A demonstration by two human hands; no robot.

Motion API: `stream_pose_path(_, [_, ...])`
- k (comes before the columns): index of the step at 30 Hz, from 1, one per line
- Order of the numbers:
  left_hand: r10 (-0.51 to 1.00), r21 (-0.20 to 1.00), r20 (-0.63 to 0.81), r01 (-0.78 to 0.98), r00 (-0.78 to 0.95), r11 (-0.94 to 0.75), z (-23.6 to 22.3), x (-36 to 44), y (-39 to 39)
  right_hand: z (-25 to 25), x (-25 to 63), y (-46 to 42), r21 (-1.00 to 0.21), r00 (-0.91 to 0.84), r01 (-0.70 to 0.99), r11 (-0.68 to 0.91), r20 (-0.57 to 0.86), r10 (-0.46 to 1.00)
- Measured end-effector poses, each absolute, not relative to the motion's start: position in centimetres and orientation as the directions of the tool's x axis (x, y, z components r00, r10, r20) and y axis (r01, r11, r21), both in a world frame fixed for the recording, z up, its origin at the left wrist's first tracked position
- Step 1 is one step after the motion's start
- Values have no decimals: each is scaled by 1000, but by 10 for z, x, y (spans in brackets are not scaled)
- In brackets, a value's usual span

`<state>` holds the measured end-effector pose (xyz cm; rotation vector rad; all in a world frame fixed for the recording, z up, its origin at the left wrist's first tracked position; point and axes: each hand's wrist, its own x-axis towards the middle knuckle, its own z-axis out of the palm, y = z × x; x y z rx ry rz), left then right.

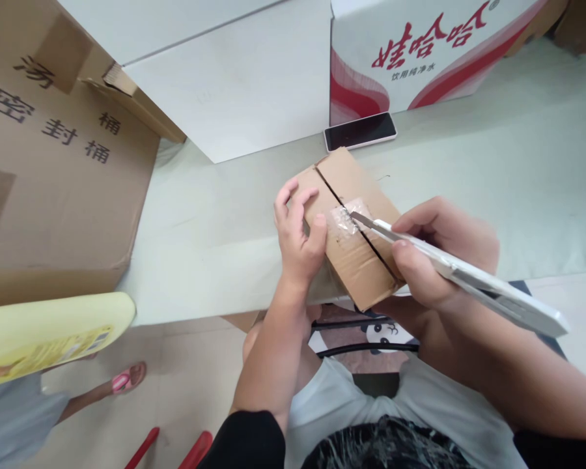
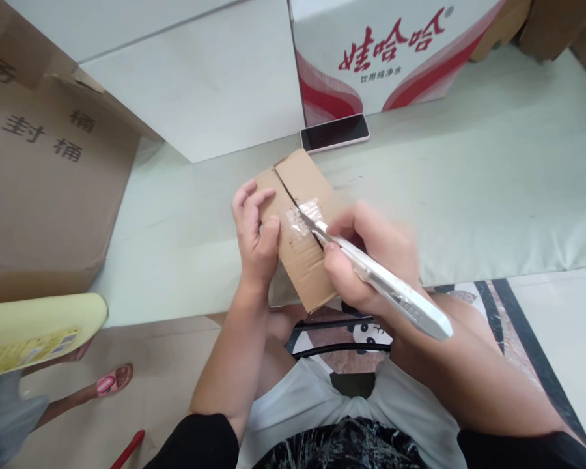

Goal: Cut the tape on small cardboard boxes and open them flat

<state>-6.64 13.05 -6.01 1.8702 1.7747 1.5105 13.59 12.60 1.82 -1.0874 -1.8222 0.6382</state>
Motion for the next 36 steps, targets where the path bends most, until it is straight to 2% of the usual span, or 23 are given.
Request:
stream_pose_path(6, [815, 703, 541, 642, -206, -305, -60, -67, 131, 19, 134, 129, -718, -250, 422, 553, 494, 833])
stream_pose_path(19, [790, 672, 575, 672, -211, -310, -62, -66, 132, 22, 131, 128, -671, -293, 448, 590, 514, 806])
stream_pose_path(30, [781, 681, 582, 662, -228, -315, -62, -64, 133, 24, 130, 128, -664, -314, 448, 599, 511, 800])
stream_pose_path(36, [793, 672, 573, 673, -206, -310, -62, -66, 132, 24, 130, 127, -682, -311, 480, 551, 456, 834])
